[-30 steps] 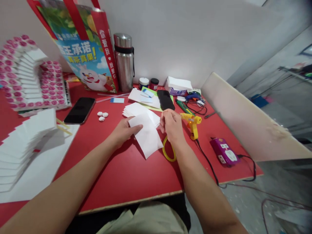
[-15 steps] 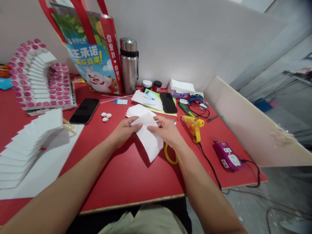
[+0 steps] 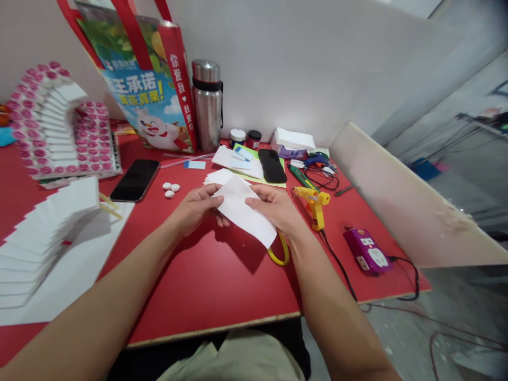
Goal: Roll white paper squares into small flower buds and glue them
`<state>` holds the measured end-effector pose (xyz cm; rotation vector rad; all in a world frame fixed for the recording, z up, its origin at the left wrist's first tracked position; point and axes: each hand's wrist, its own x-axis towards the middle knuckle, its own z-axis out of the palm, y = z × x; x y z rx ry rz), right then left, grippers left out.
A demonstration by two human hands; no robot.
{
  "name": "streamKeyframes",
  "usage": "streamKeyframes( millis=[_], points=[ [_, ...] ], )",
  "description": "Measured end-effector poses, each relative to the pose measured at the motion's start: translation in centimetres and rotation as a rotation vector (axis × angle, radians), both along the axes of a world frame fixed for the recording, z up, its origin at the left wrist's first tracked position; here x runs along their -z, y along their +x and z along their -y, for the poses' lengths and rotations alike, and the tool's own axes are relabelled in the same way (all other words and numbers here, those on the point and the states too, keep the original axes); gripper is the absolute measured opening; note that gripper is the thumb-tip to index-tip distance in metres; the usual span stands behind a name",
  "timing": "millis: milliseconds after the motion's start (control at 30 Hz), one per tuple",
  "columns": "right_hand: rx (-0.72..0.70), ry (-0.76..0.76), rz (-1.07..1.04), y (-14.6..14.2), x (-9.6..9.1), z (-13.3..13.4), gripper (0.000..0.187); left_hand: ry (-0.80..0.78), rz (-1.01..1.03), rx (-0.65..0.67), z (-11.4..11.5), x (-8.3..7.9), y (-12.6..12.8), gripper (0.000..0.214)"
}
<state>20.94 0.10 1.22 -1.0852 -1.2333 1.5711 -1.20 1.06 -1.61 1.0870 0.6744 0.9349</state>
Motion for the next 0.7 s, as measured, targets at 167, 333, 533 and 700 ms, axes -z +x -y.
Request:
streamKeyframes(
  millis=[167,333,533,700],
  points=[
    [-0.014,0.026,0.032,0.25,-0.13,0.01,0.046,-0.057,0.040,-0.012,-0.22,0.15,0.15,0.028],
    [0.016,-0.014,-0.002,0.74,-0.35,0.00,0.041,0.001,0.063,-0.099,-0.28,0.30,-0.09,0.019],
    [-0.057,-0.057,0.014,0.59,-0.65,0.21,0.054,0.004,0.005,-0.116,0.08,0.17,0.37,0.029],
    [0.042,0.023,0.122,0.81,-0.49,0.17,0.031,0.064,-0.063,-0.192,-0.13,0.18,0.14,0.027]
  ],
)
